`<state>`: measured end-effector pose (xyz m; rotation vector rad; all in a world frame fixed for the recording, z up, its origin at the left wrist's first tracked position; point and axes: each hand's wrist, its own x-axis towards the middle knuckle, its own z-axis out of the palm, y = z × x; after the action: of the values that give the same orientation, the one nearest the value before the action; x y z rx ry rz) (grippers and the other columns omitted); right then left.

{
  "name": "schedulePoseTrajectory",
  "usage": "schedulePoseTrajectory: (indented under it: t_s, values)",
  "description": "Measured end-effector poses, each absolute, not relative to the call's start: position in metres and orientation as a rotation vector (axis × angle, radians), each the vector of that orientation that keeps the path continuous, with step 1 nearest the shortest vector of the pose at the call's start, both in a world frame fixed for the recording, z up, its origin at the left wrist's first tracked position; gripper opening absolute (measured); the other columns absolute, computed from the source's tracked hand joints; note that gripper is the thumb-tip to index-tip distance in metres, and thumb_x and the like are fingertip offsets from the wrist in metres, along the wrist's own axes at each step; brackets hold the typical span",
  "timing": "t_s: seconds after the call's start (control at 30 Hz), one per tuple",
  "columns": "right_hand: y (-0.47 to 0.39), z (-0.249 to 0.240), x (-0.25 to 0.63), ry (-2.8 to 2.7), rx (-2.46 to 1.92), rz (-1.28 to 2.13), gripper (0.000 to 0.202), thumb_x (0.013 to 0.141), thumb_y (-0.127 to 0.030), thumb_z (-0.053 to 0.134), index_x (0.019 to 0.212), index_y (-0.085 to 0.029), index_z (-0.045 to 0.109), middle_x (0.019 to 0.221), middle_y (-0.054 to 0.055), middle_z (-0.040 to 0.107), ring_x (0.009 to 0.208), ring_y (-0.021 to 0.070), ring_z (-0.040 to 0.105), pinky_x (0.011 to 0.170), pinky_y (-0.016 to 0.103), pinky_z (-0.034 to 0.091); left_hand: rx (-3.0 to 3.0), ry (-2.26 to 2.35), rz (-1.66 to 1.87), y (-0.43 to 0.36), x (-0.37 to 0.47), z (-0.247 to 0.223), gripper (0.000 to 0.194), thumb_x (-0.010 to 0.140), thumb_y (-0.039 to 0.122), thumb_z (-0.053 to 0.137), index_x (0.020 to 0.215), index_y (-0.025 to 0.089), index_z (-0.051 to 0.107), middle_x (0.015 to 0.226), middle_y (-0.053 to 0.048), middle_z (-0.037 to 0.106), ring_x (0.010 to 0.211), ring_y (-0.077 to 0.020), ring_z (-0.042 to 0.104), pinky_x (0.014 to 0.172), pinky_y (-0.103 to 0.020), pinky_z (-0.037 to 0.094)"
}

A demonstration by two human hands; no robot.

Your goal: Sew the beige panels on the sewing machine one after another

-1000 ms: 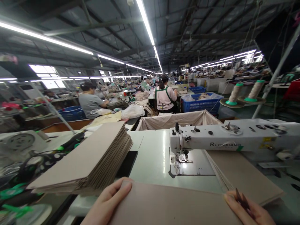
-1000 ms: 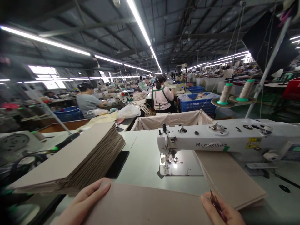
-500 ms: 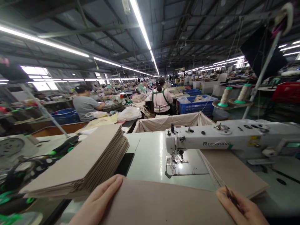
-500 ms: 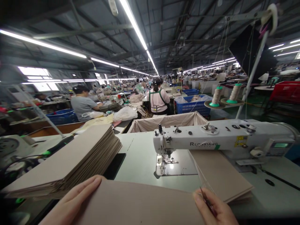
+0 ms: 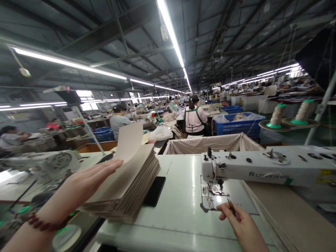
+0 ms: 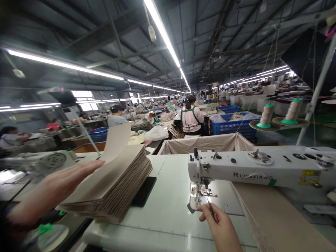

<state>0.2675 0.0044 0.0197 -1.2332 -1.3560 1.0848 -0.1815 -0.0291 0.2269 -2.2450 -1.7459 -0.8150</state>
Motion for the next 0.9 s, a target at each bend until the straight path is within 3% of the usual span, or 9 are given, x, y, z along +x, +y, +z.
schedulePoseTrajectory:
  t_s: [0.1, 0.2, 0.37, 0.5, 0.6, 0.77, 0.9]
  values:
    - [0.008, 0.002, 0.266, -1.158, -1.278, 1.136, 0.051, 0.074, -0.066, 0.060, 0.081, -0.017, 0.071, 0.061, -0.001, 0.059, 0.041, 0.0106, 0.042, 0.039, 0.023, 0.033, -2.398, -1.694, -0.426, -0.026, -0.206, 0.191, 0.043, 0.090, 0.029, 0.044, 0.130, 0.030, 0.059, 0.137, 0.006, 0.054, 0.121, -0.0226, 0.057, 0.111, -0.036, 0.036]
    - [0.009, -0.008, 0.261, -1.058, -1.284, 1.178, 0.052, 0.070, -0.069, 0.062, 0.077, -0.018, 0.069, 0.058, -0.002, 0.056, 0.035, 0.0072, 0.029, 0.035, 0.022, 0.020, -2.391, -1.761, -0.360, -0.027, -0.219, 0.171, 0.047, 0.091, 0.024, 0.042, 0.136, 0.033, 0.053, 0.140, 0.008, 0.051, 0.122, -0.0228, 0.055, 0.110, -0.036, 0.037]
    - [0.015, -0.029, 0.251, -1.038, -1.274, 1.176, 0.051, 0.068, -0.067, 0.065, 0.075, -0.017, 0.067, 0.058, -0.002, 0.056, 0.037, 0.0062, 0.028, 0.037, 0.022, 0.017, -2.433, -1.799, -0.339, -0.028, -0.201, 0.178, 0.039, 0.093, 0.033, 0.047, 0.130, 0.038, 0.058, 0.134, 0.006, 0.057, 0.121, -0.0239, 0.056, 0.107, -0.032, 0.039]
    - [0.020, -0.040, 0.252, -0.909, -1.240, 1.224, 0.045, 0.069, -0.059, 0.070, 0.088, -0.018, 0.067, 0.062, -0.004, 0.054, 0.038, 0.0047, 0.026, 0.039, 0.020, 0.014, -2.511, -1.696, -0.225, -0.025, -0.178, 0.192, 0.046, 0.090, 0.039, 0.054, 0.136, 0.040, 0.051, 0.149, 0.006, 0.039, 0.137, -0.0291, 0.037, 0.113, -0.043, 0.029]
    - [0.025, -0.038, 0.258, -0.731, -1.148, 1.293, 0.039, 0.071, -0.053, 0.072, 0.088, -0.019, 0.066, 0.064, -0.005, 0.054, 0.037, 0.0030, 0.024, 0.037, 0.019, 0.013, -2.567, -1.643, -0.172, -0.020, -0.170, 0.192, 0.039, 0.088, 0.042, 0.059, 0.126, 0.040, 0.061, 0.152, 0.007, 0.033, 0.141, -0.0328, 0.027, 0.114, -0.051, 0.020]
    - [0.033, -0.029, 0.262, -0.585, -0.996, 1.405, 0.039, 0.074, -0.051, 0.072, 0.085, -0.015, 0.068, 0.068, 0.001, 0.062, 0.037, 0.0009, 0.023, 0.033, 0.017, 0.019, -2.534, -1.732, -0.114, -0.012, -0.182, 0.180, 0.030, 0.092, 0.042, 0.054, 0.121, 0.039, 0.064, 0.150, 0.009, 0.036, 0.135, -0.0298, 0.039, 0.111, -0.044, 0.032]
    - [0.043, -0.021, 0.257, -0.524, -0.969, 1.453, 0.041, 0.075, -0.052, 0.073, 0.089, -0.013, 0.069, 0.075, 0.005, 0.067, 0.037, -0.0006, 0.023, 0.032, 0.015, 0.019, -2.490, -1.653, -0.082, -0.010, -0.195, 0.177, 0.035, 0.092, 0.042, 0.055, 0.126, 0.037, 0.060, 0.152, 0.007, 0.034, 0.133, -0.0308, 0.042, 0.108, -0.049, 0.035]
